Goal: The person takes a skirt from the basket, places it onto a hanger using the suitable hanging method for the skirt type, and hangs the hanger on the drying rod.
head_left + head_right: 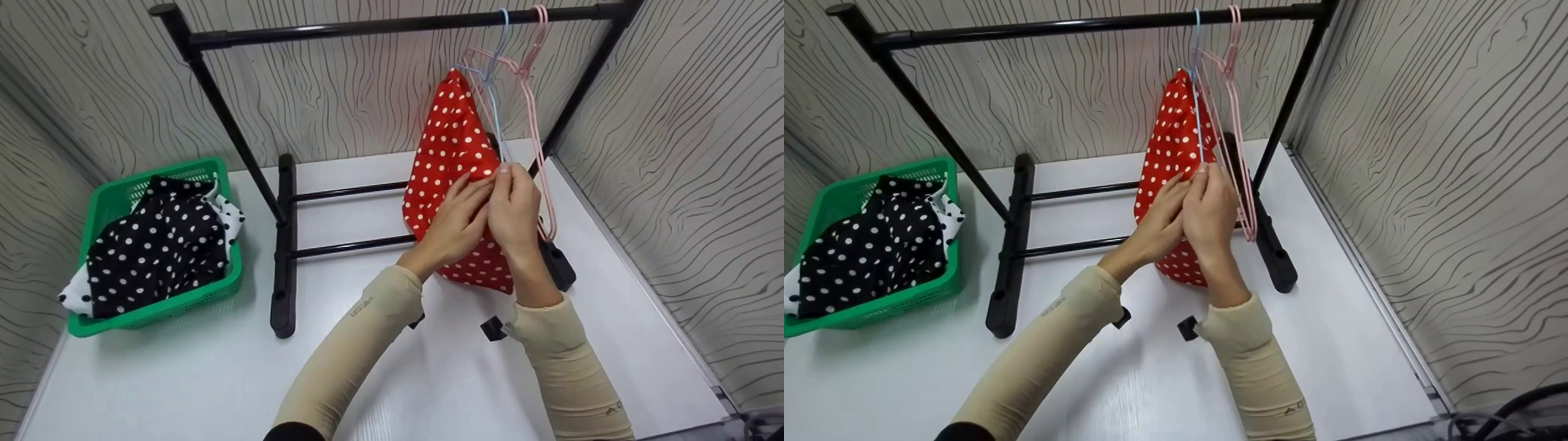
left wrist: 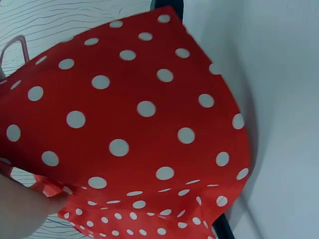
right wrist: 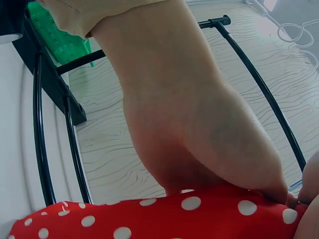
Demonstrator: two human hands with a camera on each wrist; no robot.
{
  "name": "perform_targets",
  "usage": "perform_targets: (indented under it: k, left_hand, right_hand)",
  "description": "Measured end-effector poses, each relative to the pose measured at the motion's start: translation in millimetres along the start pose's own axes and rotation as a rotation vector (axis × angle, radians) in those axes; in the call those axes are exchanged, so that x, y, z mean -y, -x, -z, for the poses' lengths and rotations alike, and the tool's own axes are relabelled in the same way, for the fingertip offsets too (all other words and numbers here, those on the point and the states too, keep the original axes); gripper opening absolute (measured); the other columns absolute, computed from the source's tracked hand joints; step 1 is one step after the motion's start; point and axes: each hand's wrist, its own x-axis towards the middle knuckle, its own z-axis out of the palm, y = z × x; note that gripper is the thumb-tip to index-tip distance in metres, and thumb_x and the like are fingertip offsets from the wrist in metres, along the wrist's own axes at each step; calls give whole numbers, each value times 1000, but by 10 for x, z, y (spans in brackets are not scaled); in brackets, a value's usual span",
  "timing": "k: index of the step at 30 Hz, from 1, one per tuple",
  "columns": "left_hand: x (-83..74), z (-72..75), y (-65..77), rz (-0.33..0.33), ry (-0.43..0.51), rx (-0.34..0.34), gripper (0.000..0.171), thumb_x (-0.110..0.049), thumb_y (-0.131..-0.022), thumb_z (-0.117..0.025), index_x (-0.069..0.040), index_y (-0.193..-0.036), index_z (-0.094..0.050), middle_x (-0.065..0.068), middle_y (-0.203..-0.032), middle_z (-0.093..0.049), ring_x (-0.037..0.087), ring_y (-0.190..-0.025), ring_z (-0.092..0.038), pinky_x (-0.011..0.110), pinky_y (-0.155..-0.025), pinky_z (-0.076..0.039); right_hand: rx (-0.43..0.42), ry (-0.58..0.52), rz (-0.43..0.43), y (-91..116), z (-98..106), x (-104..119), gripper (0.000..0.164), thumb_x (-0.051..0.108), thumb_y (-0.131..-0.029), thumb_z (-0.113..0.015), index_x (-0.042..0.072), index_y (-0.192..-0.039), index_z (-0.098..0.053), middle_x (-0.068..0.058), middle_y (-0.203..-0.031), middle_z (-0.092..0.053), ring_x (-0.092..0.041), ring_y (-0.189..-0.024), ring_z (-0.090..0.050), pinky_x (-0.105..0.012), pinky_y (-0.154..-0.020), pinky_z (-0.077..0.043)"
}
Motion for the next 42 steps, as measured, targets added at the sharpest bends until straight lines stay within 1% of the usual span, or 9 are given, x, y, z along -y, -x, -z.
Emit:
perform_targets:
  k: [5, 8, 12, 17, 23, 27, 31, 36, 42]
  left_hand:
    - [-36, 49, -52, 56, -183, 93, 44, -36, -108, -43, -23, -148, -56, -6, -157, -46, 19, -154, -18, 44, -126, -16]
    - [-47, 70, -83, 74, -240, 113, 44, -38, -108, -43, -24, -147, -58, -7, -154, -48, 20, -152, -20, 48, -124, -20]
    - [-21, 73, -62, 73, -178, 107, 45, -36, -109, -43, -21, -150, -53, -5, -158, -43, 22, -155, -16, 46, -125, -18]
    - [43, 36, 92, 37, -27, 98, 58, -34, -110, -40, -20, -164, -25, -4, -171, -14, 18, -158, -7, 40, -127, -10]
    - [67, 23, 270, 12, -44, 124, 68, -42, -108, -36, -23, -166, -5, -2, -173, 1, 24, -159, -4, 45, -127, -6]
    - [71, 52, 334, 4, -30, 151, 72, -44, -107, -42, -24, -166, -7, -4, -173, -2, 23, -159, -7, 44, -127, -8]
    - [91, 127, 410, 16, -9, 166, 73, -42, -104, -53, -27, -165, -15, -6, -172, -11, 18, -157, -14, 46, -124, -20]
    - [111, 250, 495, 9, -34, 175, 68, -32, -103, -60, -26, -163, -28, -4, -165, -30, 14, -150, -29, 40, -120, -33]
    - [191, 496, 653, -11, -27, 140, 51, -22, -103, -62, -20, -151, -47, -4, -148, -53, 10, -139, -46, 34, -115, -40]
  right_hand:
    - [46, 84, 35, -11, 11, -5, 32, 12, -109, -41, -4, -90, -61, -19, -85, -62, -29, -76, -56, -37, -69, -43]
    - [62, 101, 36, -27, 11, -20, 33, 14, -109, -41, -4, -91, -63, -20, -86, -65, -31, -77, -59, -38, -68, -44]
    - [69, 111, 33, -26, 9, -47, 34, 15, -110, -40, -5, -96, -64, -21, -90, -67, -32, -80, -60, -38, -70, -44]
    - [59, 107, 38, -16, 3, -79, 32, 17, -109, -41, -6, -102, -62, -18, -87, -64, -27, -75, -56, -35, -68, -42]
    - [76, 60, 53, -5, 2, -126, 30, 19, -110, -42, -5, -105, -59, -13, -83, -57, -20, -72, -51, -32, -63, -40]
    - [61, 64, 65, 5, 15, -161, 30, 19, -110, -42, -5, -104, -59, -12, -82, -53, -20, -71, -48, -33, -64, -39]
    - [42, 117, 85, 5, 15, -184, 30, 19, -109, -43, -6, -107, -60, -14, -89, -58, -23, -76, -53, -35, -67, -40]
    - [15, 187, 142, -5, 39, -171, 27, 10, -105, -50, -8, -123, -60, -21, -107, -63, -30, -92, -62, -42, -74, -48]
    - [5, 261, 199, -5, 113, -75, 35, 4, -100, -58, -3, -134, -57, -22, -115, -59, -30, -93, -58, -41, -75, -47]
